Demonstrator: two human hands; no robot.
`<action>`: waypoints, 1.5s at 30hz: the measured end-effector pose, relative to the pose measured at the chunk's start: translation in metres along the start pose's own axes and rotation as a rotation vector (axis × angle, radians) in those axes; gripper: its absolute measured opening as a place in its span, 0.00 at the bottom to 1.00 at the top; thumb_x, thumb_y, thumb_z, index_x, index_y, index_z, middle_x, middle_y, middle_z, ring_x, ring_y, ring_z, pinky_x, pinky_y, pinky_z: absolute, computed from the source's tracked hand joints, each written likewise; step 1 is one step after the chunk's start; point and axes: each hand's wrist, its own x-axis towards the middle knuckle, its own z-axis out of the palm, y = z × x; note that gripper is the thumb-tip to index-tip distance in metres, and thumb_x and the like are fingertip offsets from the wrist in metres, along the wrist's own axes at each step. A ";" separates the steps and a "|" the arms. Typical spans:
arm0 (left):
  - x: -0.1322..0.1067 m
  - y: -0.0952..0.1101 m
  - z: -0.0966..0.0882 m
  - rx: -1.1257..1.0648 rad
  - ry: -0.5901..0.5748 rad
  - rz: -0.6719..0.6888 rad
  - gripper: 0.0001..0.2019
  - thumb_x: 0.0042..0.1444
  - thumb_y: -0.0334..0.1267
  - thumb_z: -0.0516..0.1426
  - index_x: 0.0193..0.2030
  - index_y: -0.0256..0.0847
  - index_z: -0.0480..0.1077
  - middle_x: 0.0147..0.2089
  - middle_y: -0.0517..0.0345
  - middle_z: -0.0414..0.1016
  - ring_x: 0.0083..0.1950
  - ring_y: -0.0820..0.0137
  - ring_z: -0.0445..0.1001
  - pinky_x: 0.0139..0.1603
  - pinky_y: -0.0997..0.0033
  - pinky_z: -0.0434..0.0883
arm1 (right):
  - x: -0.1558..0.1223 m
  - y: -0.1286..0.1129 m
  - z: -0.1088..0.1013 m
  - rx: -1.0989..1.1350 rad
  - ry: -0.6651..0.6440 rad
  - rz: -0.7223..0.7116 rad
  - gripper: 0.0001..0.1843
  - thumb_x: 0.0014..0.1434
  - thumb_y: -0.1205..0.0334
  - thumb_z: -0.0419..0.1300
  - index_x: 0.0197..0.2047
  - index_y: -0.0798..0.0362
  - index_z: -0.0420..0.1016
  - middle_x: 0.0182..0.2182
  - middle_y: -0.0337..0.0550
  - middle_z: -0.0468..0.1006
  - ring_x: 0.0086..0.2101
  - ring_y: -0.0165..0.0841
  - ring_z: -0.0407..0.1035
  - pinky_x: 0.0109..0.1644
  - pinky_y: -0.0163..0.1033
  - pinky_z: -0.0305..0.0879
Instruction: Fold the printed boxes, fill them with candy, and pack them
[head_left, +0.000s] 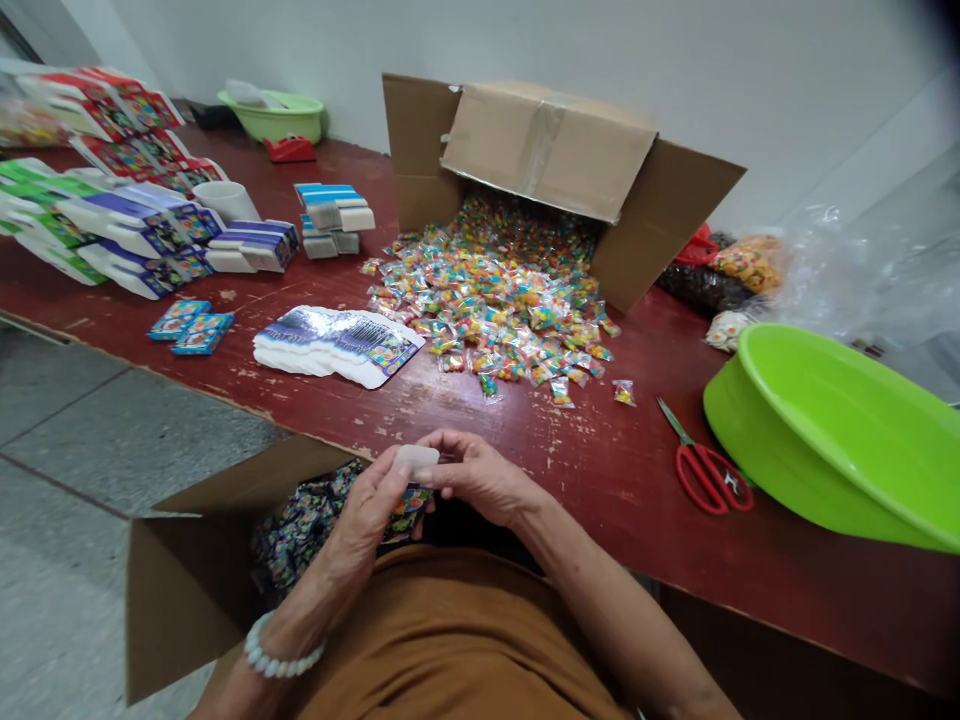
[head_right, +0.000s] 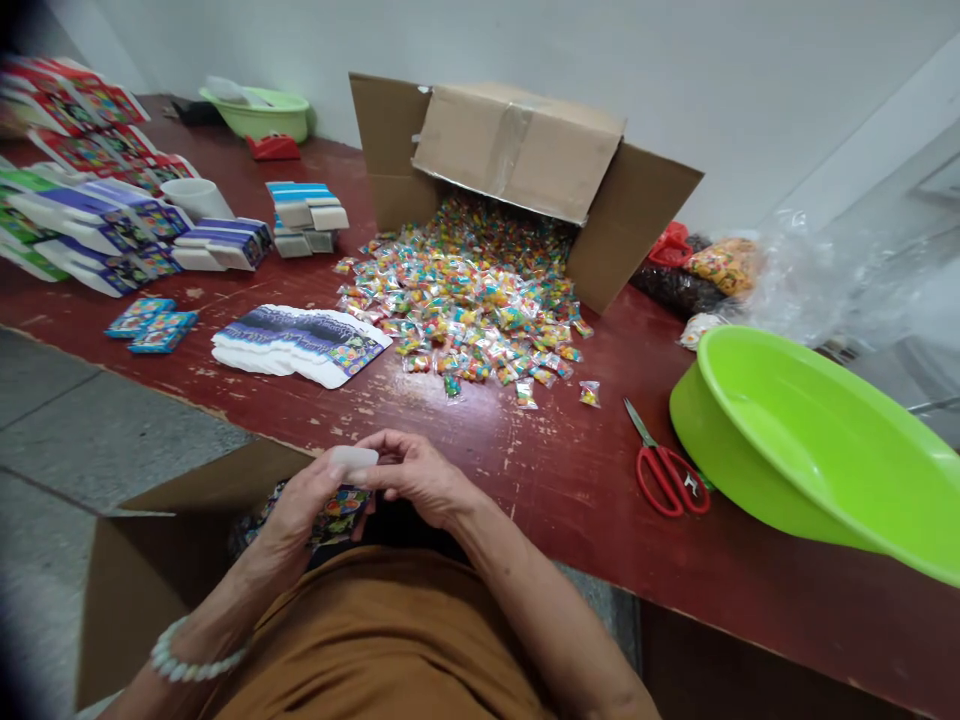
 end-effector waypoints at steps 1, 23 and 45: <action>0.000 0.001 0.000 -0.009 -0.009 0.005 0.19 0.53 0.53 0.65 0.41 0.39 0.73 0.25 0.58 0.77 0.21 0.70 0.72 0.19 0.75 0.70 | -0.001 0.001 0.002 -0.017 0.033 -0.066 0.19 0.48 0.49 0.73 0.37 0.52 0.76 0.31 0.37 0.75 0.25 0.26 0.67 0.28 0.32 0.63; 0.004 0.000 0.000 -0.190 -0.023 -0.190 0.39 0.52 0.68 0.58 0.56 0.35 0.75 0.22 0.55 0.77 0.17 0.67 0.73 0.17 0.73 0.68 | 0.003 -0.005 0.017 -0.132 0.158 -0.188 0.11 0.49 0.56 0.71 0.28 0.55 0.78 0.38 0.45 0.83 0.23 0.26 0.70 0.24 0.32 0.67; 0.012 0.004 -0.005 -0.415 0.287 -0.104 0.13 0.64 0.35 0.55 0.52 0.37 0.75 0.50 0.53 0.82 0.52 0.65 0.80 0.51 0.70 0.77 | -0.002 0.014 0.040 -1.393 0.074 -0.519 0.54 0.45 0.60 0.71 0.71 0.53 0.50 0.66 0.57 0.64 0.60 0.52 0.57 0.61 0.60 0.53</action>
